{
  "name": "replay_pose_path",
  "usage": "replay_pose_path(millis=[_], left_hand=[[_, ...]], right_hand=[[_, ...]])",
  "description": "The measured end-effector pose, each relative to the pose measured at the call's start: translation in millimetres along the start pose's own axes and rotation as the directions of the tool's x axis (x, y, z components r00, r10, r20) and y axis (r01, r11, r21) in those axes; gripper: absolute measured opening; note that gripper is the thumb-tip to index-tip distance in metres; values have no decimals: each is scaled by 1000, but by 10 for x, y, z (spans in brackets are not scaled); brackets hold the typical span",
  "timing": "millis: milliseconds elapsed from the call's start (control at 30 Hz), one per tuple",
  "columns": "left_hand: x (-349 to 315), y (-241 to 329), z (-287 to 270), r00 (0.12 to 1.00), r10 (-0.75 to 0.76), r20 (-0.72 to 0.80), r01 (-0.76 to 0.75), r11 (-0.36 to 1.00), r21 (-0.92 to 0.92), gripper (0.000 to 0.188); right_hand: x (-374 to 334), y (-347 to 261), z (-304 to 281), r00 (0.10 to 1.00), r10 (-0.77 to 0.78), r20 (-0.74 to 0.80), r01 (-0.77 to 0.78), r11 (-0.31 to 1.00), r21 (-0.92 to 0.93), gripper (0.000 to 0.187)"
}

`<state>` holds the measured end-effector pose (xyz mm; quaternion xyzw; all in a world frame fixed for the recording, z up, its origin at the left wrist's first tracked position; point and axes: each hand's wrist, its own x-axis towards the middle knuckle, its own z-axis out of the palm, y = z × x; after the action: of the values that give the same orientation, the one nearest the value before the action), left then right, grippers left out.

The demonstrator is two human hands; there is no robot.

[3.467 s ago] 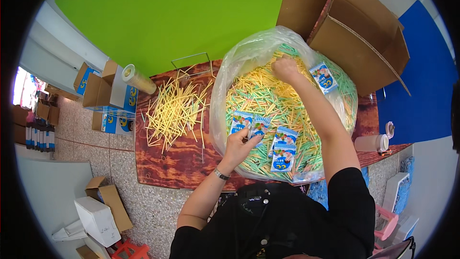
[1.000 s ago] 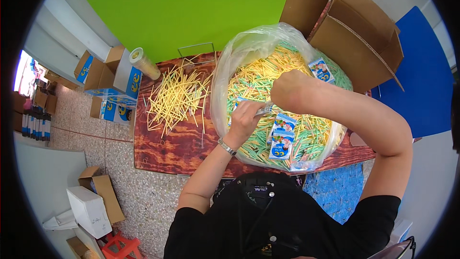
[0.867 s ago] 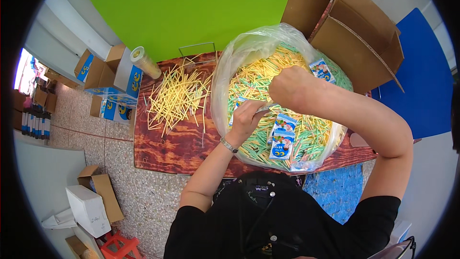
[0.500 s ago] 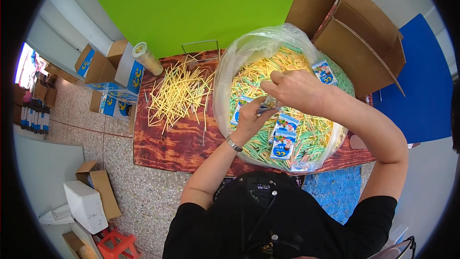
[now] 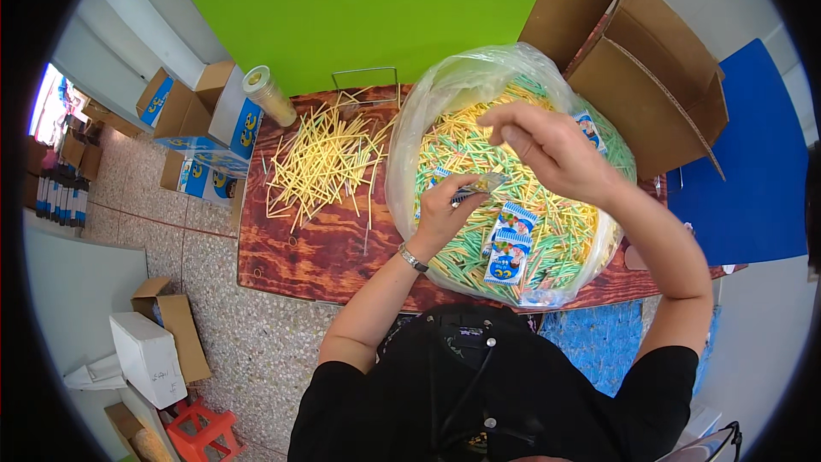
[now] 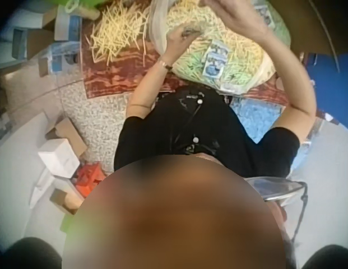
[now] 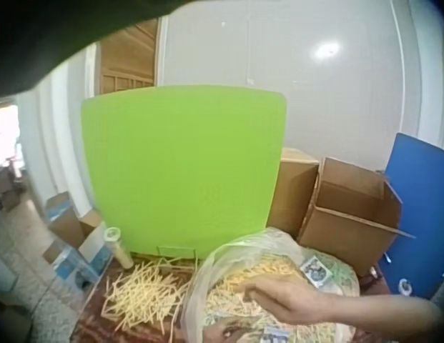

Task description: Placing blue packets into a container filled with yellow decorative paper filler.

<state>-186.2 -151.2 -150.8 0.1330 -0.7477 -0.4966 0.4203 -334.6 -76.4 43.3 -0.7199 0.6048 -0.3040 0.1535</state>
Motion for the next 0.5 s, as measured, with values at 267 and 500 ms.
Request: replay_pose_path(millis=[267,500], left_hand=[[-71,55,10,998,-57,23,57,998,1,32],[-110,33,19,998,-50,35,51,998,-41,15]], right_hand=[[-146,167,541,977,11,-211,49,959,278,30],[-192,251,631,977,-205,-60,153,866,-477,51]])
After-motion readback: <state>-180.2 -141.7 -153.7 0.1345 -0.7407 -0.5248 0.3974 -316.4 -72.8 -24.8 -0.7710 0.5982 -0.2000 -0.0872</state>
